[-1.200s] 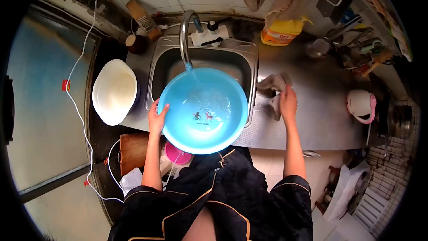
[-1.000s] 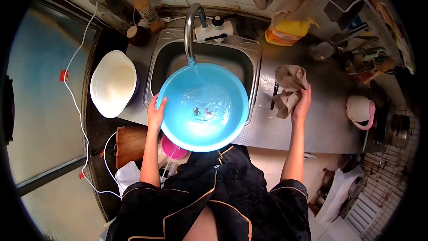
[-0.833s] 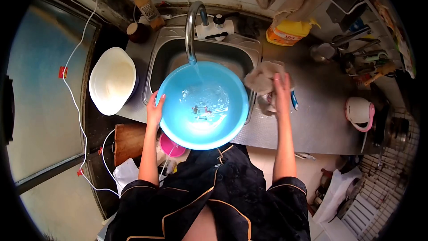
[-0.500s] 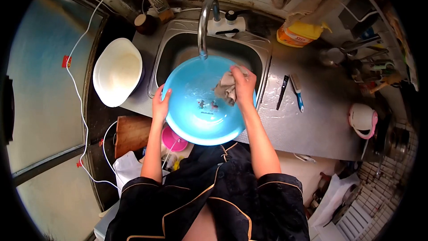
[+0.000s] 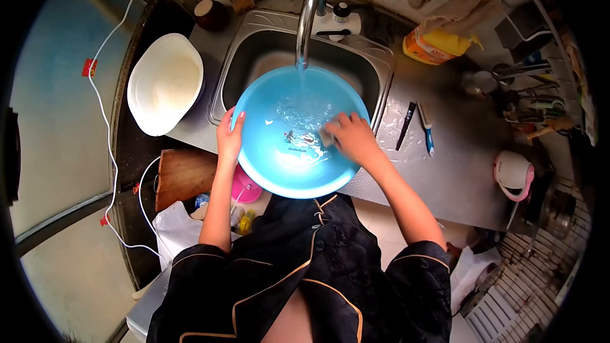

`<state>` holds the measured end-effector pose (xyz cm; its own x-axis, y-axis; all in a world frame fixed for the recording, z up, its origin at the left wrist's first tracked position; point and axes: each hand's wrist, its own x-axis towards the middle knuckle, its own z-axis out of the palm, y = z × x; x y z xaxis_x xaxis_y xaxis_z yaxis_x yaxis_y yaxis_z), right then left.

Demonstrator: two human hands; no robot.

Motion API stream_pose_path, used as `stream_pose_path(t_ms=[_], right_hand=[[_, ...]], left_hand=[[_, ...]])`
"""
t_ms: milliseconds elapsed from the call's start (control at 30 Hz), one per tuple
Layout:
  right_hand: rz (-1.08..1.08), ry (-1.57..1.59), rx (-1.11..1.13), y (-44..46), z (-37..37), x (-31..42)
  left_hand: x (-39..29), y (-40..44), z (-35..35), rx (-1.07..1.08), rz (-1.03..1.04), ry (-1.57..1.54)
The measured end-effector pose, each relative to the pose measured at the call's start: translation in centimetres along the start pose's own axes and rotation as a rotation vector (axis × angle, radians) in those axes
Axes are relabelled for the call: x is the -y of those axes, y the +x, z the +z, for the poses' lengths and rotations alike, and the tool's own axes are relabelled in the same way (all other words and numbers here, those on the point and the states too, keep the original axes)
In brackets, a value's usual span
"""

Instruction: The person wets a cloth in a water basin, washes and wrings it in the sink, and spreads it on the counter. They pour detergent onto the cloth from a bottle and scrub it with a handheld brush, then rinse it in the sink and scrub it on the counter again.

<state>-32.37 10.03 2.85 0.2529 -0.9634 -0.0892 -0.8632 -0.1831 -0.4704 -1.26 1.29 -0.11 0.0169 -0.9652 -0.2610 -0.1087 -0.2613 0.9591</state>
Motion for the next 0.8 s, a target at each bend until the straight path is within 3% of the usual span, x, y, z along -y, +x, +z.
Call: stream_pose_path(t_ms=[33,100,167,200,267,300,500,567,600,667,700,767,800], right_hand=[[-0.076,-0.236,0.101,-1.1,0.4,0.2],[-0.035,-0.279,0.221,-2.4,0.5,0.5],[0.208,-0.11,0.627,-3.0,0.8,1.8],[0.213,-0.115,0.637,-3.4,0.9,2.7],[0.179,0.394,0.745,-3.3,0.7,4.8],[0.196,0.474,0.827,-2.6,0.3,6.3],[0.162,1.057,0.644,1.4,7.0,10.9],[0.316,1.294,0.285,3.7,9.3,12.2],[0.315,1.3,0.284,5.1,10.9,12.8],[0.259,1.164,-0.299,8.5,13.4,13.3],[0.256,1.168,-0.302,9.6,13.5,13.4],[0.257,0.842,-0.592,12.0,13.3,13.1],[0.258,0.848,-0.592,13.2,13.2,12.6]], left_hand=[[0.2,-0.1,0.1,-0.019,-0.013,-0.052],[0.7,-0.6,0.9,-0.025,-0.027,-0.097],[1.0,-0.8,1.8,-0.027,-0.041,-0.144],[0.7,-0.9,2.2,-0.036,-0.039,-0.159],[0.3,-1.0,2.6,-0.049,-0.036,-0.18],[0.2,-1.2,2.8,-0.049,-0.021,-0.169],[0.1,-2.3,3.0,-0.082,0.023,-0.078],[-0.2,-2.4,3.0,-0.099,0.059,-0.017],[-0.3,-2.5,2.9,-0.101,-0.016,-0.074],[-1.0,-2.7,2.7,-0.085,-0.044,-0.033],[-0.9,-2.8,2.7,-0.085,-0.04,-0.029],[-0.3,-2.8,3.1,-0.15,0.017,0.03],[-1.4,-3.2,3.2,-0.105,-0.03,0.003]])
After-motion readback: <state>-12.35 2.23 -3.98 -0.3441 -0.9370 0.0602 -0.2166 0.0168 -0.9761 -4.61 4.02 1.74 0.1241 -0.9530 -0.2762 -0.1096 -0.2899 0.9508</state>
